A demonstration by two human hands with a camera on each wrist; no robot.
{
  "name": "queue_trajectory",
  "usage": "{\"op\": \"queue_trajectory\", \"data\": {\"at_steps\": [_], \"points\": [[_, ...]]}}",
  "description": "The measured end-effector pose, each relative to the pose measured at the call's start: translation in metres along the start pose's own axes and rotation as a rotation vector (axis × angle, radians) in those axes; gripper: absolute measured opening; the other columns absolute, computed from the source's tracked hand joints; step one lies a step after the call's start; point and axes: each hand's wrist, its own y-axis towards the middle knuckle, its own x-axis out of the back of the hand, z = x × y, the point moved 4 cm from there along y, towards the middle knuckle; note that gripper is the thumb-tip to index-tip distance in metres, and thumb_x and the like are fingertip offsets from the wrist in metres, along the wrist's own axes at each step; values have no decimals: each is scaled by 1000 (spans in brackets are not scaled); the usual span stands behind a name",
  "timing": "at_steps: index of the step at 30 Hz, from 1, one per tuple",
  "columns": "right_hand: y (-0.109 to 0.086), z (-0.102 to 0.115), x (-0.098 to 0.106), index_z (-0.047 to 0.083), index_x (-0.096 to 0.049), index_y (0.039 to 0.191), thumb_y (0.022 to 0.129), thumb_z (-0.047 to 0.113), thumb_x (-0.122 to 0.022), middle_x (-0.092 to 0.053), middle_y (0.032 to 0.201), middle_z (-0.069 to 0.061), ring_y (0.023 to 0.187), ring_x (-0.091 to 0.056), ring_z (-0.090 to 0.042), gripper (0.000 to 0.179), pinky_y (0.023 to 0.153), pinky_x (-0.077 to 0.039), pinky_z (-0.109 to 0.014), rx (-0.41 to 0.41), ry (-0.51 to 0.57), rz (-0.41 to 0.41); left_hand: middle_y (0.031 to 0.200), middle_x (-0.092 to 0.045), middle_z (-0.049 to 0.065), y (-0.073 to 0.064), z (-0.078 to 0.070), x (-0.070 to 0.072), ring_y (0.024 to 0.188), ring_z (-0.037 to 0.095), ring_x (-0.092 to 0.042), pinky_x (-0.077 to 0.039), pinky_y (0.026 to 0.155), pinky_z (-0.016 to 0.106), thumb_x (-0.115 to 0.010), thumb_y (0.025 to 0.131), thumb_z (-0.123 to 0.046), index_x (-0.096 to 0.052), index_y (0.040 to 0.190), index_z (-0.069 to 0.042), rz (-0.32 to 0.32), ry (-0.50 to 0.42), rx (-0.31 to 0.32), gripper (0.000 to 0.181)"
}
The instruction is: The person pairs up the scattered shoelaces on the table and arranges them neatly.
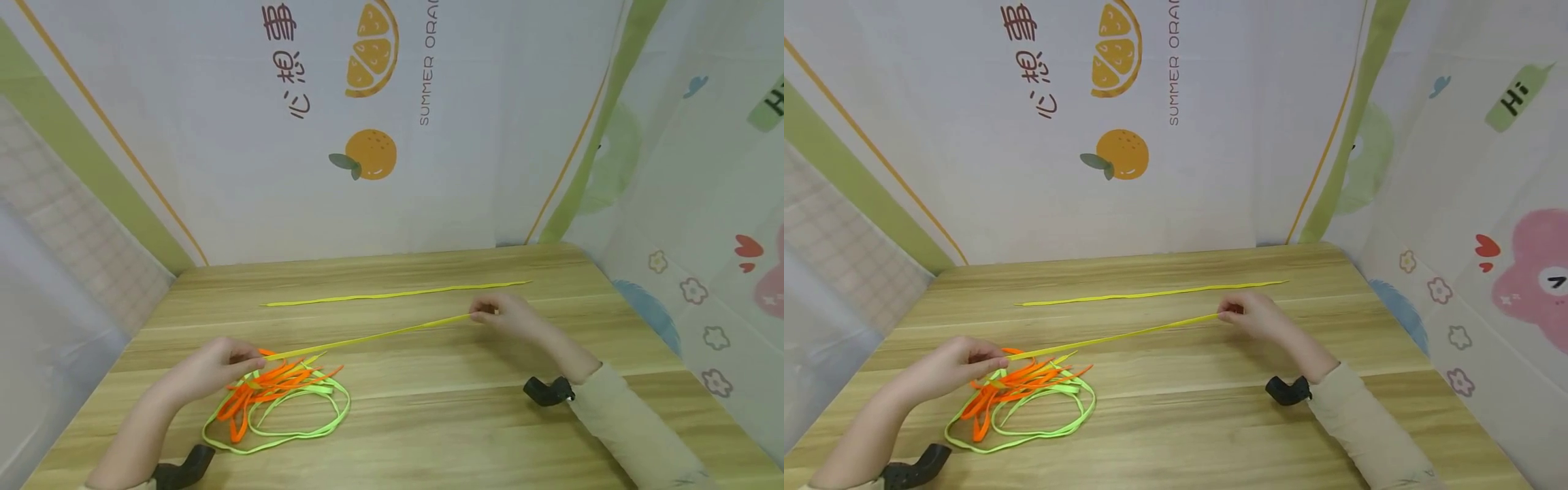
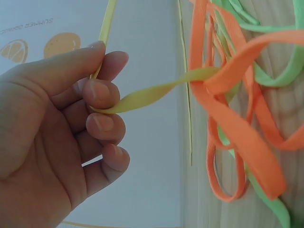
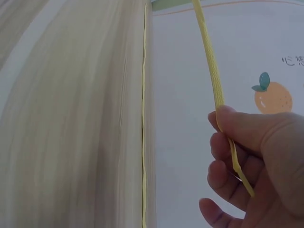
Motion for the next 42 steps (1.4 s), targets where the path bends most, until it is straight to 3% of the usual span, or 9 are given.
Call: {"op": "queue_trajectory", "data": {"at_steps": [9, 15, 21, 30, 42], "points": [[-13, -26, 19, 8, -68, 97, 95, 20, -63, -64, 83, -4, 73, -53, -16, 13, 63, -46, -32, -47, 1, -25, 64, -51, -3, 2, 3, 6, 52, 4, -40, -39, 48, 25, -60, 96, -21, -66, 84, -7, -12, 19, -7, 20], [-19, -38, 31, 6, -69, 99, 94, 17, -63, -64, 82, -6, 70, -52, -16, 13, 59, -45, -31, -61, -23, -39, 62, -46, -6, 6, 5, 12, 52, 4, -36, -36, 47, 25, -60, 96, -18, -66, 86, -6, -18, 26, -13, 16], [-24, -47, 42, 3, -69, 99, 94, 16, -63, -65, 84, -5, 71, -52, -15, 15, 60, -44, -30, -75, -60, -57, 64, -49, -5, 11, 10, 18, 54, 4, -37, -36, 49, 25, -62, 95, -17, -67, 88, -5, -31, 57, -23, 15], [-29, -57, 53, 2, -68, 98, 94, 16, -63, -63, 84, -5, 74, -52, -17, 15, 64, -44, -32, -98, -73, -63, 67, -54, 0, 15, 20, 27, 58, 8, -43, -40, 52, 27, -61, 95, -18, -69, 93, -1, -60, 45, 11, 19], [-33, -73, 66, -1, -67, 102, 96, 18, -60, -64, 87, -9, 75, -54, -19, 21, 64, -45, -34, -165, -66, -52, 63, -48, -1, 24, 37, 37, 55, 9, -38, -36, 50, 27, -62, 95, -19, -69, 90, 0, -110, 73, 41, 21]]}}
